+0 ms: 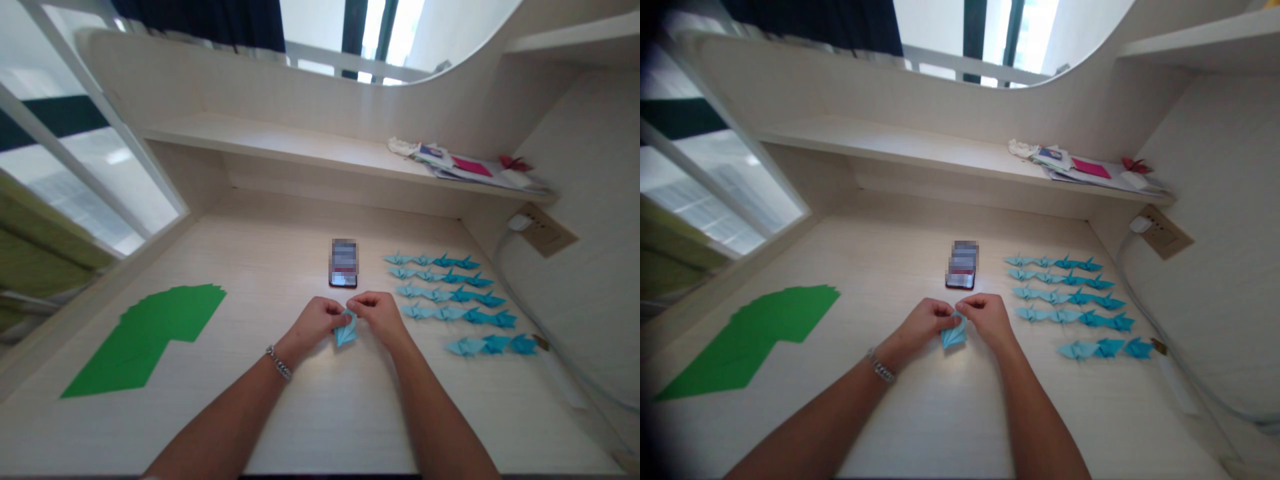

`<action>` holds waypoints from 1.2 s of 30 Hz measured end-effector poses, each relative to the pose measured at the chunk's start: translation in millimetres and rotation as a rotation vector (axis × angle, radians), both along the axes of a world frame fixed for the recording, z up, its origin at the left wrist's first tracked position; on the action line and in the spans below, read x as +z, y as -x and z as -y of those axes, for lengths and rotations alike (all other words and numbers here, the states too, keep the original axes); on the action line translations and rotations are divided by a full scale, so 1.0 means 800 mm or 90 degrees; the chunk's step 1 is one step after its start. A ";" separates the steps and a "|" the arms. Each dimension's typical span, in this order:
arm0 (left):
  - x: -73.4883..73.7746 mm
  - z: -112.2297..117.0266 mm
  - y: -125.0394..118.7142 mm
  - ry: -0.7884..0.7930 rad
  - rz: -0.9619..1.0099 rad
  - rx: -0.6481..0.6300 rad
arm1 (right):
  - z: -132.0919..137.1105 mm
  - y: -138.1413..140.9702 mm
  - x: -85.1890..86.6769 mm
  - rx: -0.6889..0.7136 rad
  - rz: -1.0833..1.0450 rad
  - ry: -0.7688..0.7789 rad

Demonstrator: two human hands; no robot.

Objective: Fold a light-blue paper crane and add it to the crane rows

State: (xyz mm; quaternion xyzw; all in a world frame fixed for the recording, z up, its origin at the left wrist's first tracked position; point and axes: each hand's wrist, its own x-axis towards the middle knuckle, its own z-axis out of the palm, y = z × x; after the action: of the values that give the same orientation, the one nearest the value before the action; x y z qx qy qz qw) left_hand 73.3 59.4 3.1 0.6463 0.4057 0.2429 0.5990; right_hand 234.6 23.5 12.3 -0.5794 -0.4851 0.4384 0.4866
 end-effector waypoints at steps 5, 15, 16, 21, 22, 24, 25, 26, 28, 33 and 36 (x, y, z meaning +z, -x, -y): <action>-0.002 0.001 0.000 0.003 0.016 0.008 | 0.001 0.000 0.003 0.001 -0.020 0.000; 0.006 0.003 -0.001 0.050 0.029 0.016 | -0.002 -0.002 0.001 0.024 -0.075 0.023; 0.007 0.003 -0.001 0.049 0.026 0.015 | -0.002 -0.003 0.000 0.025 -0.048 0.012; 0.003 0.001 0.000 0.051 0.023 0.010 | -0.003 -0.001 -0.002 -0.010 0.072 -0.047; 0.002 0.001 -0.001 0.060 0.029 0.013 | -0.003 -0.001 -0.002 -0.008 0.065 -0.044; -0.001 -0.001 -0.001 0.077 0.050 0.026 | -0.002 -0.001 0.000 0.010 0.019 -0.022; -0.001 -0.001 -0.001 0.083 0.062 0.035 | -0.002 -0.002 0.000 0.019 -0.009 -0.008; -0.001 -0.002 -0.002 0.088 0.074 0.045 | -0.002 -0.002 0.000 0.026 -0.030 0.005; 0.001 -0.002 -0.002 0.096 0.104 0.071 | -0.002 -0.002 -0.001 0.041 -0.045 0.018; 0.005 -0.003 -0.002 0.127 0.211 0.134 | -0.003 0.003 -0.008 0.061 -0.064 0.046; 0.007 -0.003 -0.001 0.145 0.236 0.137 | -0.004 0.006 -0.011 0.023 -0.068 0.034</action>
State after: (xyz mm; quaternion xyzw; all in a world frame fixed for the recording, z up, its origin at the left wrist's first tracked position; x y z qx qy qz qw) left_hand 74.1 61.8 8.6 0.4720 0.3800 0.3728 0.7027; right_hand 230.2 26.5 3.8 -0.5595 -0.4569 0.4901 0.4878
